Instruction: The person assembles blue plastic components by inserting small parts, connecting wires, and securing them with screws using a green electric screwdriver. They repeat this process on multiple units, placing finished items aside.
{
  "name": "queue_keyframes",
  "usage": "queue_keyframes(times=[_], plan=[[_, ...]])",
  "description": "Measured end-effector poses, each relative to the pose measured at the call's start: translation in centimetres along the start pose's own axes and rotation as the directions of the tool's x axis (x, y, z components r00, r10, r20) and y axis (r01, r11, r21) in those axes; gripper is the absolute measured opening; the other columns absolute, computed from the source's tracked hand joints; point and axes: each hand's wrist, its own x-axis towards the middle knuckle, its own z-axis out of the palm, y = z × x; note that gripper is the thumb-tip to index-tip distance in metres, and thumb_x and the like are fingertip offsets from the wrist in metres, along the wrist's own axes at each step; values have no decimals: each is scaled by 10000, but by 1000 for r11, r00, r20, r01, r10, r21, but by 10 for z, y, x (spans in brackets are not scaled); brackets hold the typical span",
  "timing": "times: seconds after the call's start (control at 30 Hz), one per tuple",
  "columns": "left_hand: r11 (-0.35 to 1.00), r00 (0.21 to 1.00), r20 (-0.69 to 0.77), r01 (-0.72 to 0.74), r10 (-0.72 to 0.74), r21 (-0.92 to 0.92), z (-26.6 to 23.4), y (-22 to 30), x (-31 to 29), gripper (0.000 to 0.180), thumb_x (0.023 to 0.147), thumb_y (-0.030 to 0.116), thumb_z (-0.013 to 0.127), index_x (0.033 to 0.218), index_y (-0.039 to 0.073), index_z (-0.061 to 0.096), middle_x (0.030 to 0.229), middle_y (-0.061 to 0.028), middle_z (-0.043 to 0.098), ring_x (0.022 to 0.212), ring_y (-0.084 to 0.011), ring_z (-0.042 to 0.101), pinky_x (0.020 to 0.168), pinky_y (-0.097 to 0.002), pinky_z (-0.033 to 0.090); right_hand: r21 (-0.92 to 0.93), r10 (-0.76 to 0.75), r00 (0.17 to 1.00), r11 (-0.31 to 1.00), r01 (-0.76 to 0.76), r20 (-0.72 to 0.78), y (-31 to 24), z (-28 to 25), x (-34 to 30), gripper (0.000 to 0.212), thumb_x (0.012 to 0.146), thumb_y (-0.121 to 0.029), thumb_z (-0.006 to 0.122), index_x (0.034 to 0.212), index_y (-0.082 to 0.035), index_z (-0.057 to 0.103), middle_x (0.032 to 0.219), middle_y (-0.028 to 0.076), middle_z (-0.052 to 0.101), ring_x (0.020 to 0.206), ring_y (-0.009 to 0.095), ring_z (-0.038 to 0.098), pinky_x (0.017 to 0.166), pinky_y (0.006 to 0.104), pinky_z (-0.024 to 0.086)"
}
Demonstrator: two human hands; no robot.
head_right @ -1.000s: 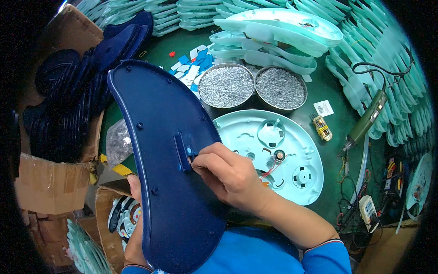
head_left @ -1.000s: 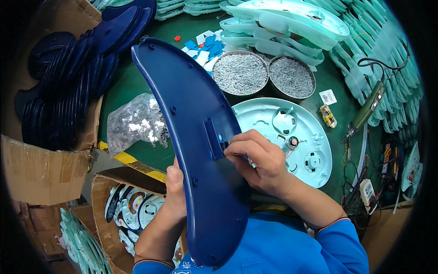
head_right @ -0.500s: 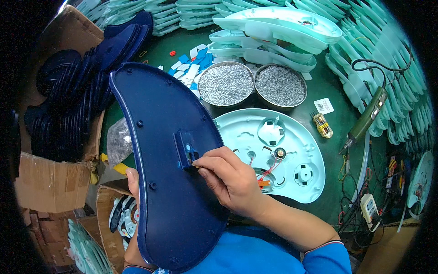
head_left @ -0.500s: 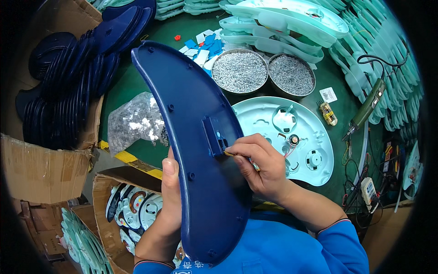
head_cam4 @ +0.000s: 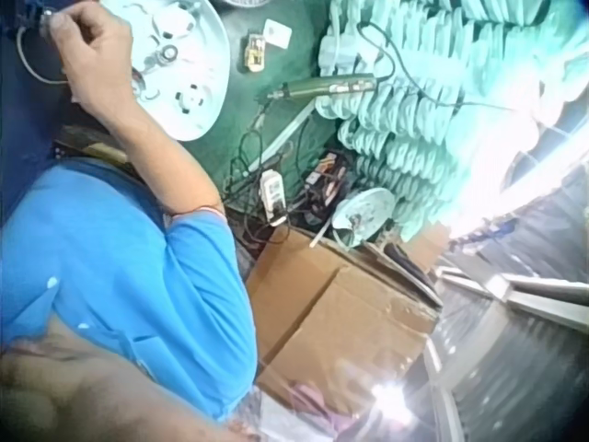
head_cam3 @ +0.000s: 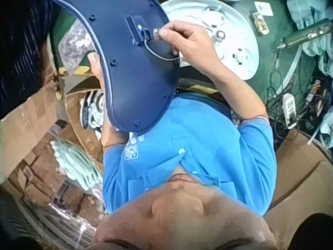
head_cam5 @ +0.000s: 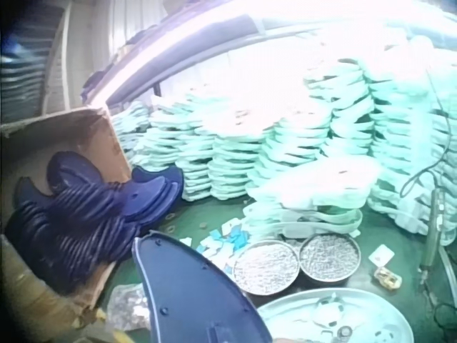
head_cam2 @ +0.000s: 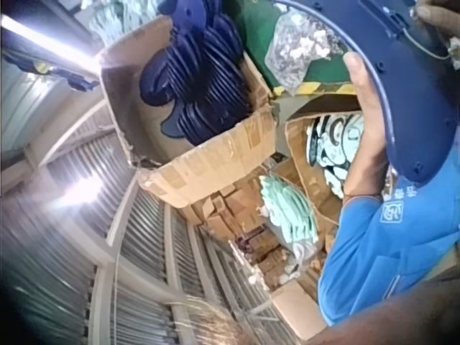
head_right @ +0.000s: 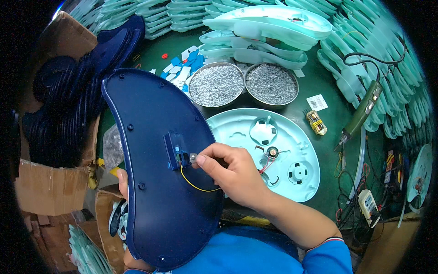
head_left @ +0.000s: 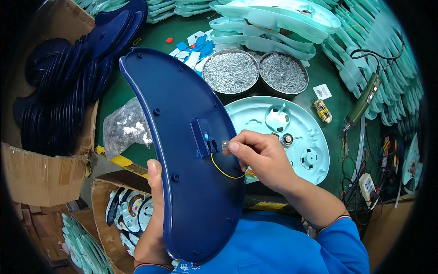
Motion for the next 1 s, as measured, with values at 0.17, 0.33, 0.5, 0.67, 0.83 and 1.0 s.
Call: queue_keyframes(times=[0.17, 0.33, 0.5, 0.67, 0.83, 1.0], plan=[[998, 1000, -5, 1, -1, 69, -2, -1, 1, 999, 913, 841, 341, 1434, -1, 467, 1258, -147, 632, 1103, -225, 649, 923, -341, 552, -121, 84, 991, 990, -71, 106, 0, -6, 19, 317, 962, -272, 604, 803, -13, 693, 650, -28, 559, 572, 50, 454, 535, 232, 351], [998, 1000, 13, -11, 11, 55, -9, -8, 7, 1002, 910, 844, 345, 1425, -6, 471, 1254, -143, 632, 1098, -220, 648, 918, -340, 551, -67, 172, 971, 984, -163, 165, -5, -7, 28, 240, 931, -226, 675, 815, -18, 646, 650, -1, 535, 593, 64, 495, 564, 240, 407], [999, 999, 26, -46, 46, 19, -22, -24, 11, 1005, 907, 846, 348, 1416, -11, 474, 1250, -139, 632, 1094, -214, 646, 913, -338, 550, -346, -370, 929, 870, 351, 13, 3, 4, 3, 108, 905, -77, 722, 947, -10, 648, 834, 52, 594, 671, 141, 585, 597, 282, 469], [997, 997, 28, -70, 69, 13, -45, -44, 10, 1008, 905, 849, 352, 1407, -16, 477, 1247, -135, 632, 1089, -209, 645, 909, -336, 548, -543, -630, 775, 636, 548, 44, 19, 11, 5, 115, 903, -61, 713, 957, -27, 618, 873, 103, 591, 686, 242, 622, 597, 335, 506], [994, 995, 31, -96, 97, -45, -35, -33, 7, 1021, 885, 862, 379, 1386, -21, 486, 1237, -133, 630, 1081, -205, 641, 905, -334, 545, -560, -675, 737, 604, 568, 20, 28, 15, 7, 140, 895, -56, 719, 968, -29, 602, 892, 113, 602, 695, 253, 637, 571, 349, 508], [996, 996, 9, -84, 83, 21, -15, -14, 8, 1018, 872, 857, 426, 1396, -14, 468, 1242, -145, 621, 1091, -223, 639, 924, -344, 546, -494, -658, 751, 671, 553, -54, 29, 12, 4, 140, 877, -30, 726, 973, -17, 625, 911, 131, 626, 712, 264, 666, 602, 324, 557]])
